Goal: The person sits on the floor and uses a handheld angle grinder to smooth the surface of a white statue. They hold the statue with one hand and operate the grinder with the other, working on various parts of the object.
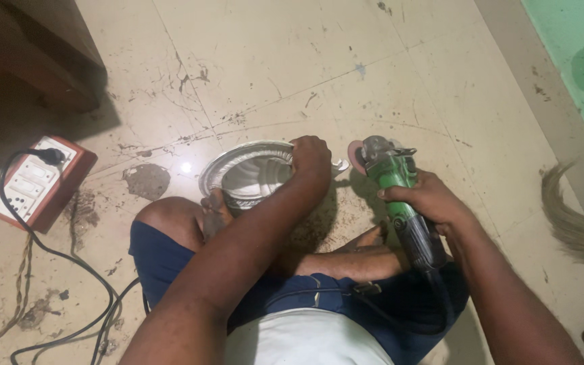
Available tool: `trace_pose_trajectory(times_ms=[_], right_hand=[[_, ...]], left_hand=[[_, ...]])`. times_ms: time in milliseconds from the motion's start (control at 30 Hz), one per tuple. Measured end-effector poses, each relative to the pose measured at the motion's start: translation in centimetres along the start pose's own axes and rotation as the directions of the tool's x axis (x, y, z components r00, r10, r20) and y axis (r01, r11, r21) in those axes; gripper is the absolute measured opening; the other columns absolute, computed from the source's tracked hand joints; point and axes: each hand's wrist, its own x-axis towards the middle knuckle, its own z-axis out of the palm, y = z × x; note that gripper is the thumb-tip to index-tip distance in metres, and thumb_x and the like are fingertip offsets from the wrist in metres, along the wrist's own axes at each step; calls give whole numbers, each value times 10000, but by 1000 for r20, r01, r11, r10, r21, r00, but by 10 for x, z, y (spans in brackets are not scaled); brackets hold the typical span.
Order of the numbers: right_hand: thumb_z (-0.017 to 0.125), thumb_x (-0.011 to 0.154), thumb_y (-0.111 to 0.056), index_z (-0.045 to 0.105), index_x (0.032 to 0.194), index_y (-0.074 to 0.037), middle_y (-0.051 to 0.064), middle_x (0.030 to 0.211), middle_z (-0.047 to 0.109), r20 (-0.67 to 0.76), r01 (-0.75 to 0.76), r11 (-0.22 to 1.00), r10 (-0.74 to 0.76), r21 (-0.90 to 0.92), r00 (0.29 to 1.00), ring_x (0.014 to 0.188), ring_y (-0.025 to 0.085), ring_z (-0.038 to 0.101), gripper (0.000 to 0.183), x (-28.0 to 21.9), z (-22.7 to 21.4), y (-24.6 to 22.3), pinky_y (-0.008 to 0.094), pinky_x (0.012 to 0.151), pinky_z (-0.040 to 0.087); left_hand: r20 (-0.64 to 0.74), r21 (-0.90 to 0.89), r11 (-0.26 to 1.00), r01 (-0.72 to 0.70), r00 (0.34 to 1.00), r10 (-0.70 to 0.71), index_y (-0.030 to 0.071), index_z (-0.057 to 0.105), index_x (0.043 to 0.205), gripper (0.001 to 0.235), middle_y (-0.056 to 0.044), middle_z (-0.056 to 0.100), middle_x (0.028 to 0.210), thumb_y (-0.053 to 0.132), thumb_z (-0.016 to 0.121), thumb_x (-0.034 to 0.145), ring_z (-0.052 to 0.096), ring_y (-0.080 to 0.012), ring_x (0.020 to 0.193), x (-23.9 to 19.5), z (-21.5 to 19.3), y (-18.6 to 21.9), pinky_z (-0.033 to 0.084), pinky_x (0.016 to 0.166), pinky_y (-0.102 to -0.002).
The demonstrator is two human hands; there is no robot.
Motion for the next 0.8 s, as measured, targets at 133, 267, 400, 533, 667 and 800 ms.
trace_pose_trajectory(times_ms=[133,267,400,533,667,800], right_hand=[[784,728,-109,653,1126,50,168,786,726,77,-11,999,8,35,997,574,241,707,448,2,7,6,354,499,575],[794,744,-116,654,1124,91,168,774,715,72,-92,990,85,109,994,575,252,696,455,2,8,11,358,486,567],[788,744,-107,639,1144,90,192,779,707,52,-50,989,43,139,998,574,271,697,470,3,3,15,374,495,577],[789,713,-98,625,1201,-39,166,853,766,36,35,999,-36,33,999,641,265,753,518,10,9,32,379,586,625],[807,698,-76,682,1187,-23,139,933,788,-5,278,960,-278,-36,961,765,210,770,507,12,25,49,342,681,628],[822,691,-98,674,1192,-24,146,926,794,-73,258,957,-269,-132,960,785,229,768,527,5,33,59,357,696,617]], left_hand=[[-5,10,1000,-16,1000,16,117,705,1264,393,-104,647,1272,225,726,887,603,-316,1210,4,7,2,519,914,-517],[-101,22,999,25,995,-22,108,705,1249,385,-120,648,1252,228,709,883,594,-333,1193,4,17,0,479,964,-529],[-114,30,999,20,993,-16,124,726,1222,346,-106,670,1235,211,713,887,613,-316,1177,0,4,-4,494,950,-511],[35,49,998,-39,999,37,142,746,1202,372,-79,700,1210,216,775,838,635,-285,1188,-11,-17,-12,535,879,-442],[62,37,999,-35,998,32,162,755,1178,389,-50,715,1178,249,812,803,661,-266,1156,-12,-30,-23,544,832,-421],[-20,26,999,24,1000,-23,189,780,1140,269,-25,743,1134,197,758,871,691,-263,1113,-4,-24,-31,550,816,-450]])
